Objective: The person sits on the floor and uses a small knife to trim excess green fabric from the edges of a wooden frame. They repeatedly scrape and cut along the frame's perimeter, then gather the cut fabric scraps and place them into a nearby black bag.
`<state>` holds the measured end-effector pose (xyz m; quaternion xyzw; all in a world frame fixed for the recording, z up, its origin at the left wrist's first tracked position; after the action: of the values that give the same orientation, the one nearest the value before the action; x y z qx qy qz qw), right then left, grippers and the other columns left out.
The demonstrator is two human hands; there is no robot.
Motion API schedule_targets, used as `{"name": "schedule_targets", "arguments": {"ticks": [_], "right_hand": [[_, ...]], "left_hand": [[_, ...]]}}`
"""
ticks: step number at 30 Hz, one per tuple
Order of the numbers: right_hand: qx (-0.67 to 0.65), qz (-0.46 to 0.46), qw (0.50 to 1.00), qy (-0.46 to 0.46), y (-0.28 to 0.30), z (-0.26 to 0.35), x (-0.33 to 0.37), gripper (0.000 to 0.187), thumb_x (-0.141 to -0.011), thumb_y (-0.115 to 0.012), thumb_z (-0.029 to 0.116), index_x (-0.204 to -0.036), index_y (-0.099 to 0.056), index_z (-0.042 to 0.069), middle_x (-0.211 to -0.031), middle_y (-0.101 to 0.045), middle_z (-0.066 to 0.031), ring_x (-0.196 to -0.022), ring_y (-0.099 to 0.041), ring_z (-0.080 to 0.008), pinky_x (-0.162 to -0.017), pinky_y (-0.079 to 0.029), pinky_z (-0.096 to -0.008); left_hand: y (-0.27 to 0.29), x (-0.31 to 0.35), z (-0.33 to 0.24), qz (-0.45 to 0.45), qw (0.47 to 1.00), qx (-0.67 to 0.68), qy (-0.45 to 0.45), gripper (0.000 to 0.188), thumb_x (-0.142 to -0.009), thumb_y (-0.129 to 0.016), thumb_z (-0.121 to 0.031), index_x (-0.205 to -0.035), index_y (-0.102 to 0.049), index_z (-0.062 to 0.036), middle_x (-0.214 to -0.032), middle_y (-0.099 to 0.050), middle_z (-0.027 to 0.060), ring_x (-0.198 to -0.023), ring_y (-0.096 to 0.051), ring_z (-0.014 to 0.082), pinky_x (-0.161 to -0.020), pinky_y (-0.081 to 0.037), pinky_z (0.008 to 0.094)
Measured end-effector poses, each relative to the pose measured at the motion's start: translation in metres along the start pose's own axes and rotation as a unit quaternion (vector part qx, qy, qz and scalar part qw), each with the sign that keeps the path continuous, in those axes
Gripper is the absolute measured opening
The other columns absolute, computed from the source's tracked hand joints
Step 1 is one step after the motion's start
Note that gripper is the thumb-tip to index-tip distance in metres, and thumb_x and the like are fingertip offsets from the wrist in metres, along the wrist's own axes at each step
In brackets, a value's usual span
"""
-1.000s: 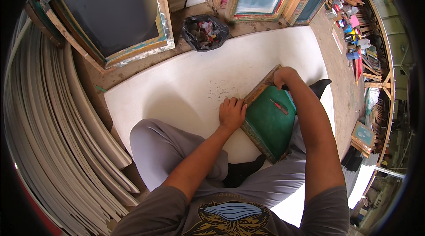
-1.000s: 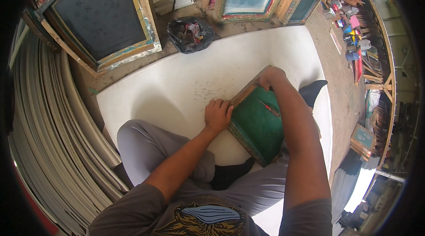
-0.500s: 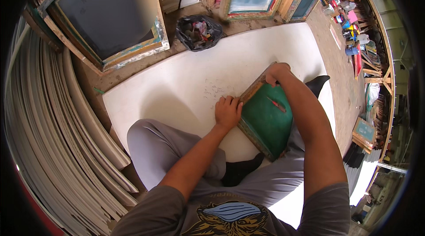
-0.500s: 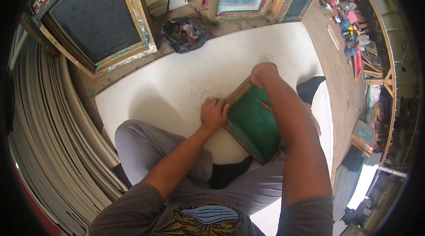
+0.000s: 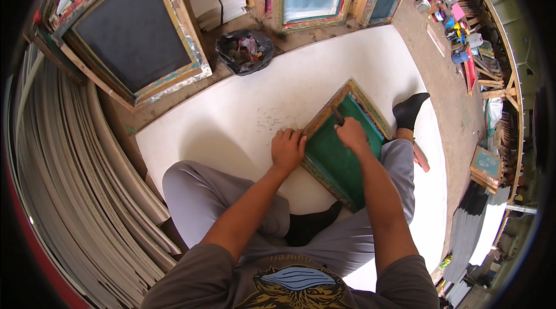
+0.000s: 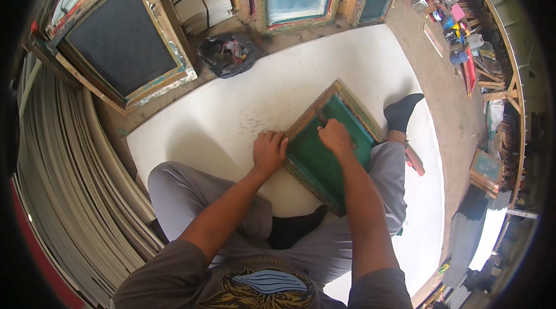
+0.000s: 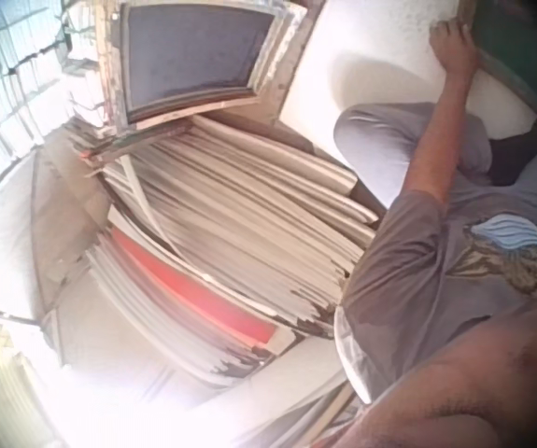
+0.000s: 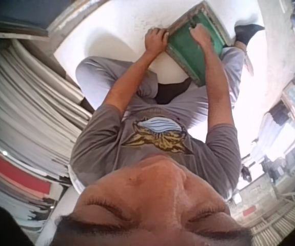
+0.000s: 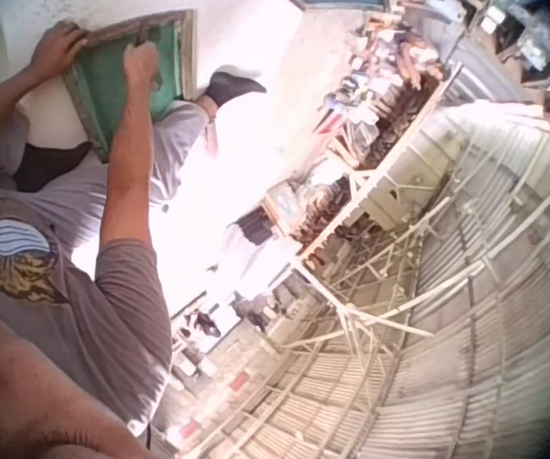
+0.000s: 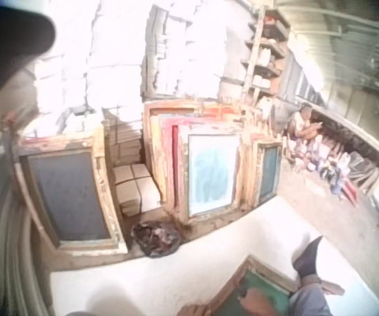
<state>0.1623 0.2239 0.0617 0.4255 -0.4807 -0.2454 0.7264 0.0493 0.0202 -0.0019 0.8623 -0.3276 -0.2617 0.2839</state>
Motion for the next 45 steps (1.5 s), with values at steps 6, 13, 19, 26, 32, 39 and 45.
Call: {"name": "schedule_targets", "arguments": {"ticks": [6, 13, 19, 26, 32, 39, 45], "right_hand": [[-0.027, -0.051, 0.998, 0.020, -0.019, -0.004, 0.001, 0.035, -0.097, -0.067, 0.031, -0.104, -0.067, -0.003, -0.088, -0.074, -0.0244, -0.086, -0.072, -0.0436, -0.078, -0.056, -0.0532], [-0.089, -0.091, 0.992, -0.027, -0.034, 0.006, 0.019, 0.031, -0.098, -0.065, 0.030, -0.104, -0.063, -0.001, -0.100, -0.073, -0.0280, -0.098, -0.071, -0.0469, -0.086, -0.056, -0.0563], [-0.100, -0.084, 0.987, 0.092, -0.045, 0.024, 0.058, 0.036, -0.097, -0.068, 0.034, -0.109, -0.066, 0.000, -0.096, -0.074, -0.0259, -0.087, -0.073, -0.0443, -0.080, -0.057, -0.0532], [-0.340, 0.228, 0.904, 0.118, -0.048, 0.067, 0.082, 0.031, -0.097, -0.068, 0.029, -0.098, -0.066, -0.002, -0.081, -0.072, -0.0163, -0.061, -0.071, -0.0229, -0.055, -0.055, -0.0365], [-0.503, 0.332, 0.797, 0.048, -0.065, 0.073, 0.075, 0.032, -0.102, -0.065, 0.031, -0.105, -0.062, -0.001, -0.084, -0.071, -0.0171, -0.065, -0.072, -0.0245, -0.050, -0.054, -0.0377], [-0.698, 0.246, 0.671, -0.037, -0.044, 0.036, 0.050, 0.036, -0.111, -0.050, 0.036, -0.120, -0.055, 0.001, -0.105, -0.074, -0.0248, -0.087, -0.077, -0.0340, -0.068, -0.065, -0.0442], [-0.746, 0.237, 0.622, -0.040, -0.030, 0.012, 0.018, 0.035, -0.111, -0.049, 0.034, -0.122, -0.054, 0.002, -0.105, -0.073, -0.0268, -0.088, -0.077, -0.0370, -0.073, -0.065, -0.0491]], "left_hand": [[-0.004, -0.001, -0.001, -0.009, 1.000, -0.019, -0.003, 0.020, -0.096, -0.069, -0.026, -0.111, -0.074, -0.0128, -0.101, -0.065, 0.0056, -0.094, -0.059, 0.0295, -0.078, -0.046, 0.0431], [-0.005, 0.000, -0.001, 0.003, 1.000, -0.023, 0.000, 0.021, -0.096, -0.068, -0.026, -0.112, -0.074, -0.0141, -0.102, -0.066, 0.0057, -0.097, -0.060, 0.0293, -0.081, -0.046, 0.0432], [0.001, -0.005, 0.004, 0.006, 0.998, -0.006, 0.068, 0.028, -0.102, -0.062, -0.033, -0.110, -0.075, -0.0092, -0.091, -0.070, 0.0076, -0.085, -0.061, 0.0292, -0.077, -0.047, 0.0432], [0.035, -0.024, 0.014, 0.117, 0.799, 0.447, 0.386, 0.039, -0.106, -0.055, -0.038, -0.110, -0.074, -0.0044, -0.093, -0.067, -0.0002, -0.070, -0.052, 0.0092, -0.061, -0.041, 0.0250], [0.053, -0.033, 0.028, 0.050, 0.815, 0.382, 0.433, 0.031, -0.096, -0.072, -0.035, -0.103, -0.077, -0.0056, -0.086, -0.070, 0.0019, -0.065, -0.056, 0.0112, -0.057, -0.043, 0.0265], [0.048, -0.031, 0.031, 0.066, 0.952, -0.014, 0.298, 0.045, -0.091, -0.076, -0.046, -0.083, -0.078, -0.0023, -0.076, -0.073, 0.0165, -0.069, -0.071, 0.0329, -0.068, -0.055, 0.0432], [0.002, -0.034, -0.014, 0.067, 0.985, -0.024, 0.155, 0.029, -0.096, -0.069, -0.033, -0.092, -0.074, -0.0046, -0.090, -0.072, 0.0160, -0.085, -0.070, 0.0379, -0.075, -0.054, 0.0495]]}}
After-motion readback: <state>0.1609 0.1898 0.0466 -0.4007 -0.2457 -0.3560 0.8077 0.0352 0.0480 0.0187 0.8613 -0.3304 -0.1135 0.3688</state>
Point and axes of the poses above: each hand's wrist, its own x-axis away from the middle knuckle, its own y-axis out of the back of the hand, z = x × y, the point moved 2 cm from there along -x, towards the middle knuckle
